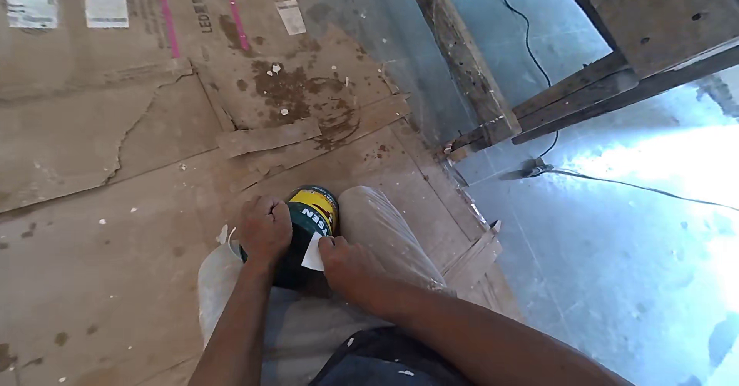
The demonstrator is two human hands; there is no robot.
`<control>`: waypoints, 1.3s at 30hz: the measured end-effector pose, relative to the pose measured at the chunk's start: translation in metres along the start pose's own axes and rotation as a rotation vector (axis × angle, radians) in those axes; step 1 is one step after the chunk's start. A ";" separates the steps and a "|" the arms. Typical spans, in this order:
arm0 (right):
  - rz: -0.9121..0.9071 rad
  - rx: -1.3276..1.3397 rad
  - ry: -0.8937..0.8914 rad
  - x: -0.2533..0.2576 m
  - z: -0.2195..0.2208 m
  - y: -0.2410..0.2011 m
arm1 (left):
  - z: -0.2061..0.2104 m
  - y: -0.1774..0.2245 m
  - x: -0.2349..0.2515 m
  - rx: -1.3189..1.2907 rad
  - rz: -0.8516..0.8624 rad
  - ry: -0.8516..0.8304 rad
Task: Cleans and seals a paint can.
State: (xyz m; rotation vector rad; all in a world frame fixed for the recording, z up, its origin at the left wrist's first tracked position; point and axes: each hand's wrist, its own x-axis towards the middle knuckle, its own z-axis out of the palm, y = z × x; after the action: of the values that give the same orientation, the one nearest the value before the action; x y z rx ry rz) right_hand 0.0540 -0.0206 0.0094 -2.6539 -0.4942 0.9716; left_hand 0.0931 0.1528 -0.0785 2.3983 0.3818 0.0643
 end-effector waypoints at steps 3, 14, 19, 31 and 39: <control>0.059 0.148 -0.145 0.009 -0.021 0.004 | -0.001 -0.001 0.000 -0.013 0.017 0.025; -0.051 -0.024 -0.006 0.016 -0.008 0.014 | -0.001 -0.003 -0.006 -0.058 -0.011 0.050; -0.249 -0.199 0.291 0.019 0.005 0.033 | 0.001 -0.006 -0.011 -0.064 -0.042 0.084; -0.600 -0.455 0.439 0.026 0.002 0.072 | 0.005 -0.009 -0.015 -0.025 0.009 0.115; -0.070 -0.337 0.098 0.043 -0.019 0.061 | 0.007 0.002 -0.026 0.011 -0.007 0.083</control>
State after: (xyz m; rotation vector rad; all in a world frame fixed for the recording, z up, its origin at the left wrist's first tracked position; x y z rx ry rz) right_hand 0.1109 -0.0606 -0.0235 -2.9368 -0.7834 0.7925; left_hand 0.0700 0.1393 -0.0806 2.4102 0.4295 0.1595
